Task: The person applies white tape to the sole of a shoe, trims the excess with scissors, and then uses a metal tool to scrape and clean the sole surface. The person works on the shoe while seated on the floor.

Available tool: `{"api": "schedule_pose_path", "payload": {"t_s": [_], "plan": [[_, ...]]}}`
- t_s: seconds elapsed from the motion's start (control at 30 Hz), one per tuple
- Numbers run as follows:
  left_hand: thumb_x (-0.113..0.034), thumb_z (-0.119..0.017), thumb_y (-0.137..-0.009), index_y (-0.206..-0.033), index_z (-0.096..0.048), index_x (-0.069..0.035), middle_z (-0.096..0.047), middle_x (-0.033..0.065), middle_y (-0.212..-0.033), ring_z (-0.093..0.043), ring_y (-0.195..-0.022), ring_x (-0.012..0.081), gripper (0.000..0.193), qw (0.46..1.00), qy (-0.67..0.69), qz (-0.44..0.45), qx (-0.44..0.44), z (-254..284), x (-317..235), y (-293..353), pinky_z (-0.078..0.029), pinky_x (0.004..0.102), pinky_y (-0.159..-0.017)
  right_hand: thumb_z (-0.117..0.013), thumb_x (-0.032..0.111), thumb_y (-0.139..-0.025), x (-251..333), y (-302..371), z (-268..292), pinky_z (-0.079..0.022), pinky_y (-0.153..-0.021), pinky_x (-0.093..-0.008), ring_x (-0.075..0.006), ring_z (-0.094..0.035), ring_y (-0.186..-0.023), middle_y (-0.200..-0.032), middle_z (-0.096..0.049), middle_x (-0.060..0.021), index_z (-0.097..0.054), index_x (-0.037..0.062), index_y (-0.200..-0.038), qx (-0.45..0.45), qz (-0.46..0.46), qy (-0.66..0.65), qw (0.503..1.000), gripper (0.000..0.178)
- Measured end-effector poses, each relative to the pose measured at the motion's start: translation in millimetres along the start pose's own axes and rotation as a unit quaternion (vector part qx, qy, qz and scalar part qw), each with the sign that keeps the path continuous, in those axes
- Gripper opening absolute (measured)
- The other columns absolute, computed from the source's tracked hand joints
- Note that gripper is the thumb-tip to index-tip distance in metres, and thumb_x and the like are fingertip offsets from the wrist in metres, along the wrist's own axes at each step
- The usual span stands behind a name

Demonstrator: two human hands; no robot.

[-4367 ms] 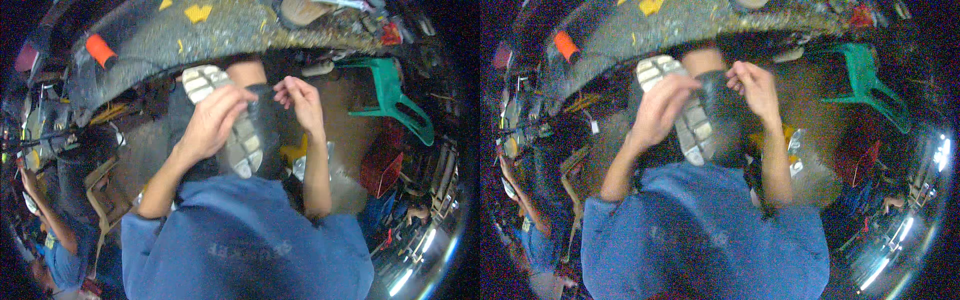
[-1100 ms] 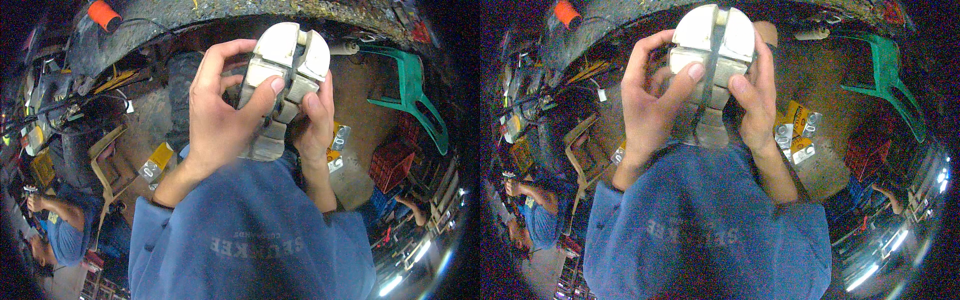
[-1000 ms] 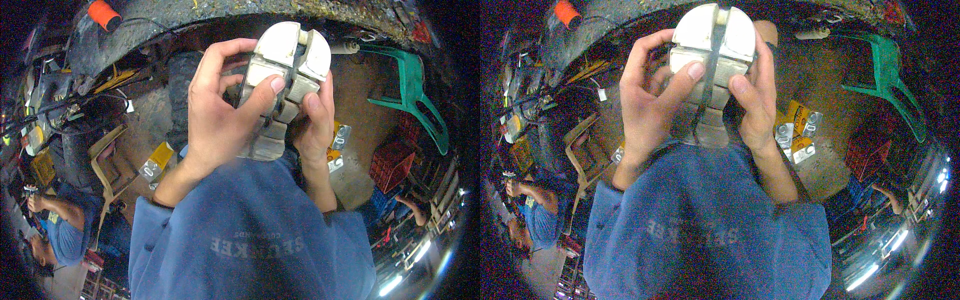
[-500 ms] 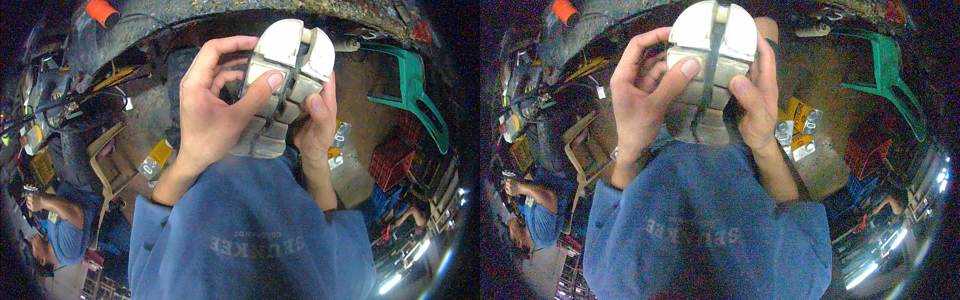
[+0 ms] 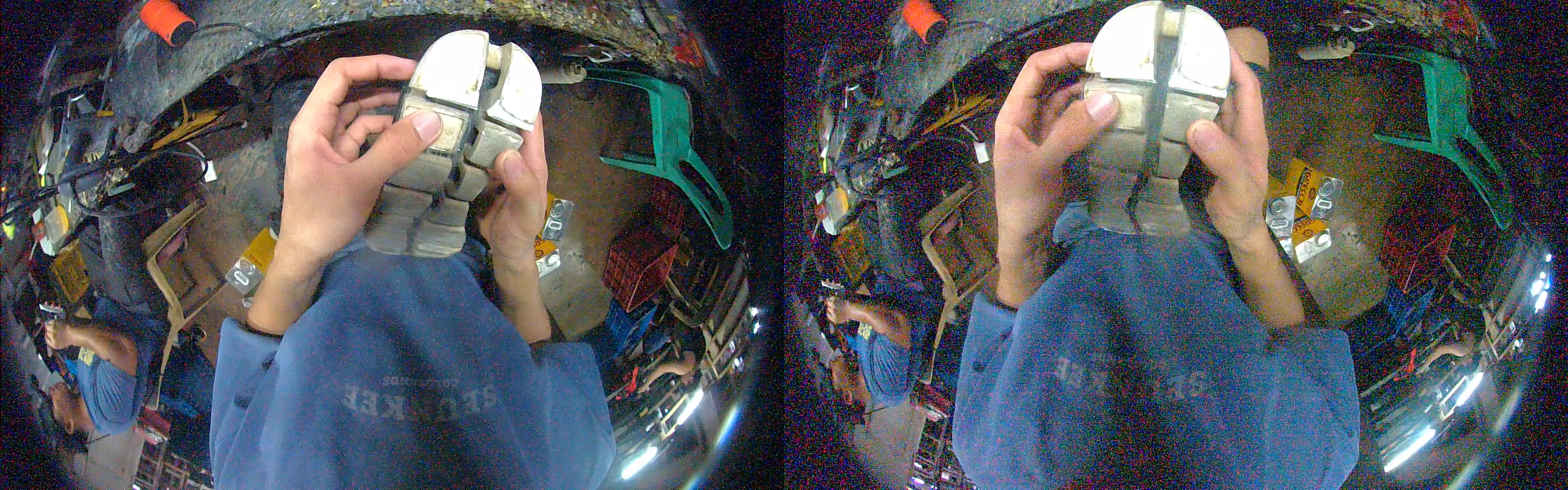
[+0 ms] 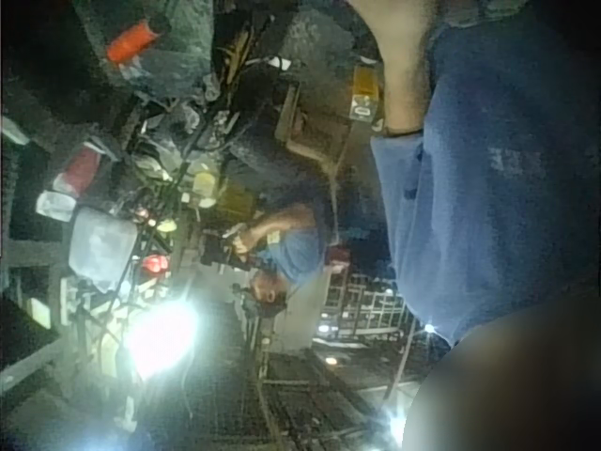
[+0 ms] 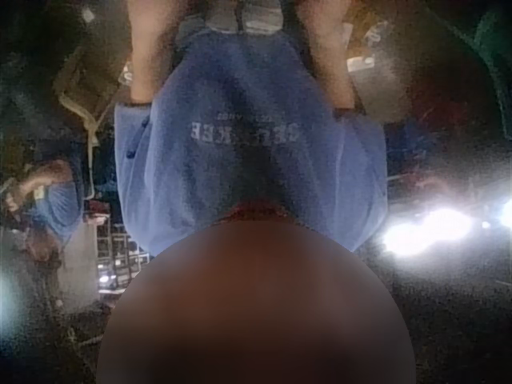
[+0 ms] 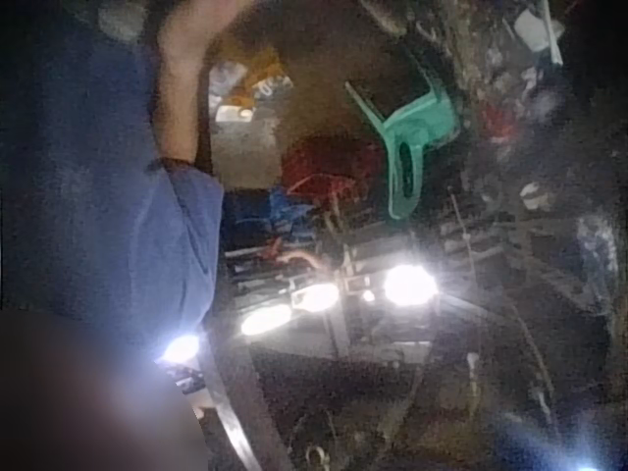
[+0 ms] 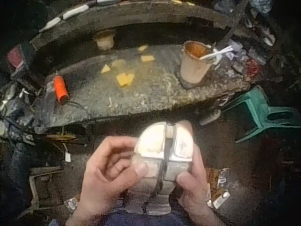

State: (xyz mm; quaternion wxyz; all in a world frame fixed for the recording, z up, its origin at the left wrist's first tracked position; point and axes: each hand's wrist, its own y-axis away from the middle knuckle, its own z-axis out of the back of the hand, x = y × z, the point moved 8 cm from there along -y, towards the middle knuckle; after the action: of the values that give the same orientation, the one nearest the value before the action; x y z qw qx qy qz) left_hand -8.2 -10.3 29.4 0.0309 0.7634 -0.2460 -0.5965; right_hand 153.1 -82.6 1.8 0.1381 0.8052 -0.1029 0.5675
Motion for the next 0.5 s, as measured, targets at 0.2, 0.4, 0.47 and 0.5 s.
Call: {"api": "schedule_pose_path", "payload": {"t_s": [0.2, 0.4, 0.47, 0.5], "plan": [[-0.004, -0.082, -0.089, -0.134, -0.057, 0.0, -0.063, 0.0098, -0.125, -0.062, -0.11, 0.0138, 0.051, 1.0, -0.011, -0.012, 0.017, 2.3, 5.8, -4.3, -0.054, 0.0264, -0.093, -0.062, 0.031, -0.092, -1.1, -7.3, 1.0, -0.028, -0.124, -0.0412, -0.0319, -0.043, -0.148, -0.156, -0.047, -0.0226, -0.032, -0.0099, -0.157, -0.005, -0.006, 0.019, 1.0, 0.082], [-0.069, -0.033, -0.104, -0.154, -0.039, 0.004, -0.048, 0.0214, -0.152, -0.046, -0.142, 0.0309, 0.089, 0.978, 0.112, -0.076, 0.158, -6.0, -2.9, -46.3, -0.034, 0.0437, -0.12, -0.059, 0.026, -0.095, 0.4, -26.2, -14.2, -0.035, -0.121, -0.0385, -0.0284, -0.051, -0.142, -0.151, -0.053, -0.0203, -0.038, -0.0075, -0.156, 0.039, -0.034, -0.091, 0.994, 0.073], [-0.073, -0.024, -0.105, -0.159, -0.032, 0.006, -0.047, 0.0257, -0.156, -0.049, -0.143, 0.0365, 0.097, 0.96, 0.107, -0.055, 0.251, -15.4, -1.9, -53.2, -0.037, 0.048, -0.123, -0.057, 0.025, -0.096, -6.4, -24.5, -21.7, -0.037, -0.119, -0.0372, -0.0266, -0.054, -0.138, -0.148, -0.055, -0.0187, -0.04, -0.0058, -0.155, 0.052, -0.068, -0.128, 0.988, 0.068], [-0.072, -0.022, -0.106, -0.154, -0.04, 0.005, -0.048, 0.025, -0.155, -0.051, -0.14, 0.0353, 0.093, 0.965, 0.132, -0.034, 0.224, -13.8, 5.1, -62.3, -0.04, 0.0473, -0.12, -0.057, 0.025, -0.096, -9.5, -23.6, -24.1, -0.037, -0.119, -0.0371, -0.0263, -0.054, -0.138, -0.148, -0.056, -0.0183, -0.041, -0.0055, -0.154, 0.055, -0.075, -0.136, 0.986, 0.067]]}}
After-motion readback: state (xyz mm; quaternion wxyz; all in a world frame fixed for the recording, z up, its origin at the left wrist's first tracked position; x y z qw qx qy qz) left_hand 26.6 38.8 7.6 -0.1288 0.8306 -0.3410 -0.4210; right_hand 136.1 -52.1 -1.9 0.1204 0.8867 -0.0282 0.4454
